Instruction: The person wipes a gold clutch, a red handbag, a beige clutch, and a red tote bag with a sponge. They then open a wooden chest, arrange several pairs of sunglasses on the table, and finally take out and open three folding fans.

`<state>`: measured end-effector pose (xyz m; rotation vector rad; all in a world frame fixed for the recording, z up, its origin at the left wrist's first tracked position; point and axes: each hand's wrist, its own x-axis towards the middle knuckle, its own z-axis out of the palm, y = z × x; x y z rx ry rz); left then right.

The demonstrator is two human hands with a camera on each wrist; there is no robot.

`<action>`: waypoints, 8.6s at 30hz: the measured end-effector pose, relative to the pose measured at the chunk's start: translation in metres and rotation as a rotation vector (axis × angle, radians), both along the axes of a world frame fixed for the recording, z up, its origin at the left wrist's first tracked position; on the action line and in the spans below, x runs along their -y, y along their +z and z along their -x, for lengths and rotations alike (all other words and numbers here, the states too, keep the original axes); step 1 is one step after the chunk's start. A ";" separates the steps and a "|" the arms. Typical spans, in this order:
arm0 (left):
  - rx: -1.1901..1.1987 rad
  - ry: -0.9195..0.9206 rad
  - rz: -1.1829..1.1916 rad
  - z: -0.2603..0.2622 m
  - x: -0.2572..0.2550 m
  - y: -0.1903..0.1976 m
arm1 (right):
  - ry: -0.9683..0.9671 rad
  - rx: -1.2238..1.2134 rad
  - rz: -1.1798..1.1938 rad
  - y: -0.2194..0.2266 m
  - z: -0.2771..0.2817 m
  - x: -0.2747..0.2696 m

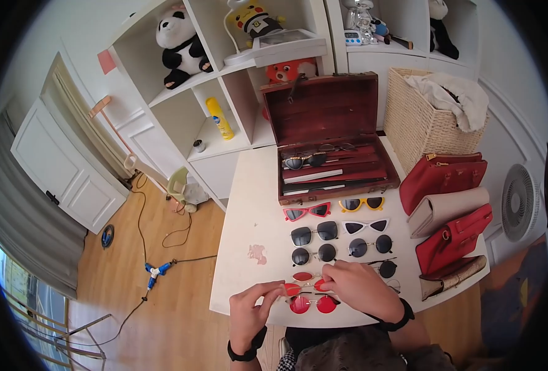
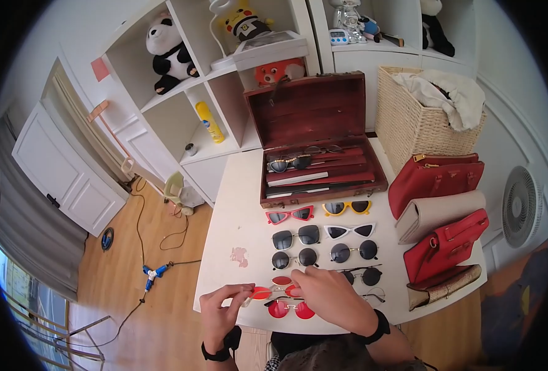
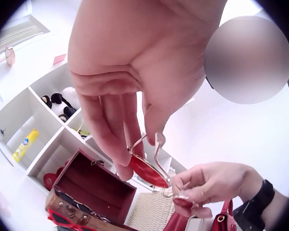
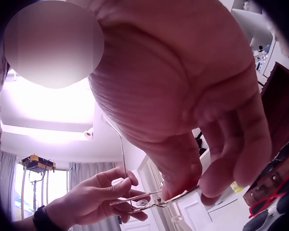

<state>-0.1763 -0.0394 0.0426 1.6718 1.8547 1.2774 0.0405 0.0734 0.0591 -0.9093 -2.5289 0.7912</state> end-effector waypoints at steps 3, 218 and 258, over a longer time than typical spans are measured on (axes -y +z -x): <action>0.058 -0.028 0.121 0.000 -0.005 0.007 | -0.010 -0.002 -0.007 0.012 0.013 -0.005; 0.272 -0.014 0.517 0.138 -0.190 -0.109 | 0.135 0.277 -0.123 -0.042 0.248 -0.254; -0.517 -0.096 0.919 0.116 -0.194 -0.100 | -0.270 0.637 -0.328 -0.045 0.086 -0.405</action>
